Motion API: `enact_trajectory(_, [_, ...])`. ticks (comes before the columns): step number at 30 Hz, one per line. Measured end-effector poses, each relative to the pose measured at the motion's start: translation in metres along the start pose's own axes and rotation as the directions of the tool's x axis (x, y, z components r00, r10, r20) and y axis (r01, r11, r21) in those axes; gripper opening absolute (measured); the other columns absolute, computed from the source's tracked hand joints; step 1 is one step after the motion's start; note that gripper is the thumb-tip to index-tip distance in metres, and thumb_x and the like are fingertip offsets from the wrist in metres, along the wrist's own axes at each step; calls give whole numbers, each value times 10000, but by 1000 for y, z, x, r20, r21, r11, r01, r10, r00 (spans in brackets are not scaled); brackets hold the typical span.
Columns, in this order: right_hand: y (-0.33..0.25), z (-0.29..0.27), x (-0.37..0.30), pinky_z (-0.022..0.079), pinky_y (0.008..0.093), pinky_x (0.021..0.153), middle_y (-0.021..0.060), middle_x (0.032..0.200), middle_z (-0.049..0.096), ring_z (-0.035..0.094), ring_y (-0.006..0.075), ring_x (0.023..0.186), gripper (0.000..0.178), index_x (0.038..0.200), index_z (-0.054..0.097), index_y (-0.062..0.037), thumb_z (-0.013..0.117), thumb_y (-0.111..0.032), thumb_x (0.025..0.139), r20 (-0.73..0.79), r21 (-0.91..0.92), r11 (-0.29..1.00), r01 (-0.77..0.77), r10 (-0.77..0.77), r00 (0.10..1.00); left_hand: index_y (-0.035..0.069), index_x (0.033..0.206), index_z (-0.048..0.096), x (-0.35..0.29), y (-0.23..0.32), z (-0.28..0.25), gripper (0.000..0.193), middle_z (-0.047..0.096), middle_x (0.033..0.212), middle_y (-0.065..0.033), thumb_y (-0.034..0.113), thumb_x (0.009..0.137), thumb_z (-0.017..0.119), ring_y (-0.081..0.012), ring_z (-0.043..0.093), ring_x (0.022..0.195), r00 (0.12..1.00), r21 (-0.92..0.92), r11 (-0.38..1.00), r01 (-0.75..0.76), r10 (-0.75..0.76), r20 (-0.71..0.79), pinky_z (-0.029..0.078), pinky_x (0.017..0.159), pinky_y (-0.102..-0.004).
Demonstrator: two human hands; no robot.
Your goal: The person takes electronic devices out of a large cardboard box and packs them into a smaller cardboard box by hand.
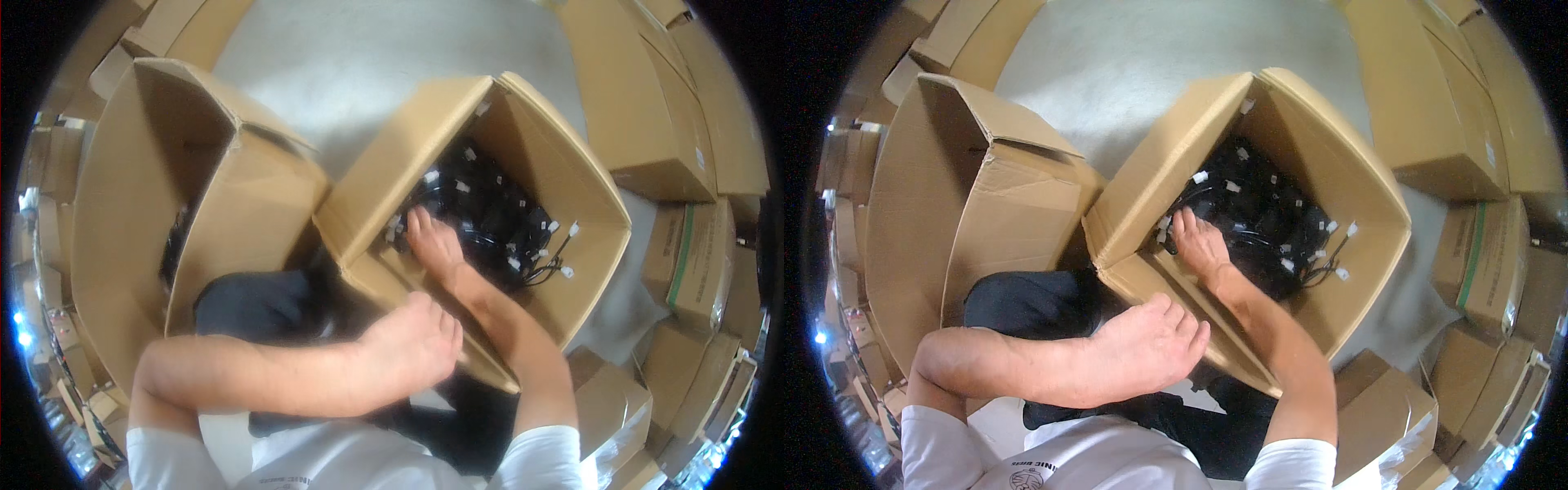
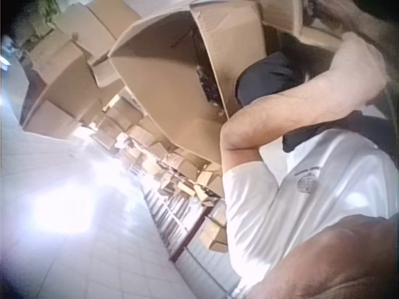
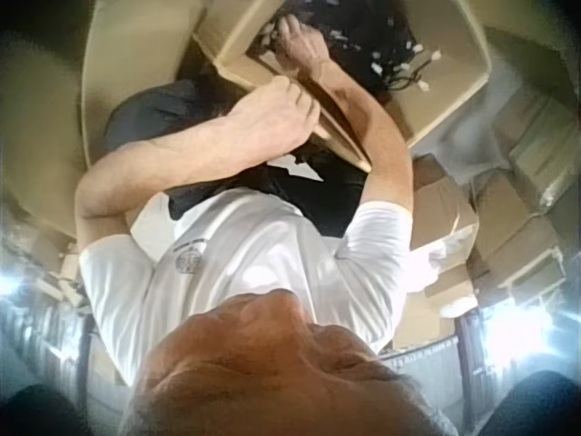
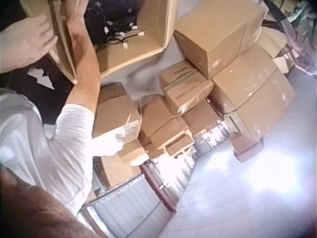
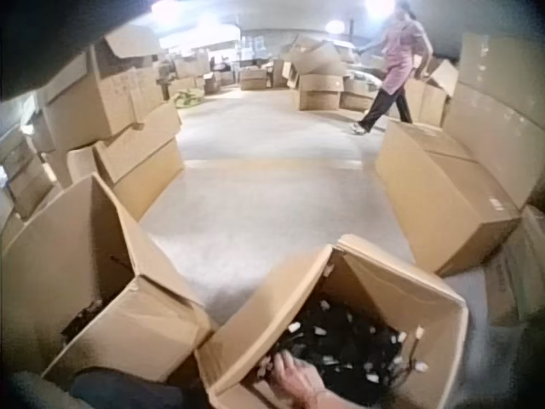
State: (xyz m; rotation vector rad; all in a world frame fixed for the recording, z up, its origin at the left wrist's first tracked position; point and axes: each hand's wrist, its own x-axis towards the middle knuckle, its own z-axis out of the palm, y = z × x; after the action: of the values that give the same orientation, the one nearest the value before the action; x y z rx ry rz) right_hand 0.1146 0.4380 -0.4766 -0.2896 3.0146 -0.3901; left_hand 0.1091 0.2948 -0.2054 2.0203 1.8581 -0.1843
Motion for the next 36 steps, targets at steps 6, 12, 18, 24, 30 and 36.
enact_trajectory(6, [-7, 16, 13, 392, 417, 1038, 81, 887, 634, 604, 250, 928, 127, 839, 676, -89, 635, -209, 833, -58, -42, 963, 264, -267, 962, -76, 1236, 614, -1, -7, -6, 439, 660, 925, -99, 181, 881, 604, -206, 625, 848, 1000, 60, 998, -18, 18, 3, 431, 711, -321])
enact_trajectory(12, [44, -15, 31, 495, 476, 731, 162, 902, 633, 594, 367, 867, 170, 925, 624, -37, 686, -82, 774, -284, 112, 994, -16, 48, 958, -79, 1230, 613, -2, -4, -7, 442, 650, 895, -88, 201, 889, 582, -207, 618, 830, 998, 13, 1000, 12, -13, 67, 428, 705, -328])
enact_trajectory(18, [123, -36, 94, 514, 513, 828, 293, 994, 674, 655, 449, 941, 337, 1108, 617, 66, 671, -177, 880, -299, 604, 625, -495, 753, 586, -86, 1261, 595, 14, -7, -4, 461, 668, 936, -115, 185, 888, 577, -219, 628, 862, 999, -55, 998, -12, 14, 35, 436, 723, -334])
enact_trajectory(24, [52, -11, 65, 507, 444, 868, 160, 1182, 618, 596, 354, 1020, 172, 984, 655, -10, 598, -5, 821, -510, 86, 981, -175, 194, 838, -88, 1304, 576, 9, -17, -9, 473, 686, 1005, -154, 140, 889, 581, -243, 643, 931, 993, -37, 998, 59, -55, 100, 453, 782, -334])
enact_trajectory(30, [52, 2, 7, 399, 435, 1129, 227, 1512, 431, 511, 353, 1306, 544, 1404, 463, 66, 514, -30, 871, -226, -116, 992, 43, -69, 972, -74, 1306, 584, 7, -17, -7, 461, 687, 994, -136, 141, 898, 574, -235, 638, 927, 996, -50, 998, 39, -36, 77, 447, 768, -338])
enact_trajectory(36, [118, -93, -48, 599, 432, 807, 164, 1014, 748, 739, 327, 947, 194, 946, 765, -87, 583, -109, 884, 416, -406, 813, -416, 570, 708, -72, 1250, 606, 6, 3, -1, 415, 686, 971, -120, 172, 916, 566, -230, 641, 883, 994, 34, 998, -43, 40, 102, 454, 748, -367])
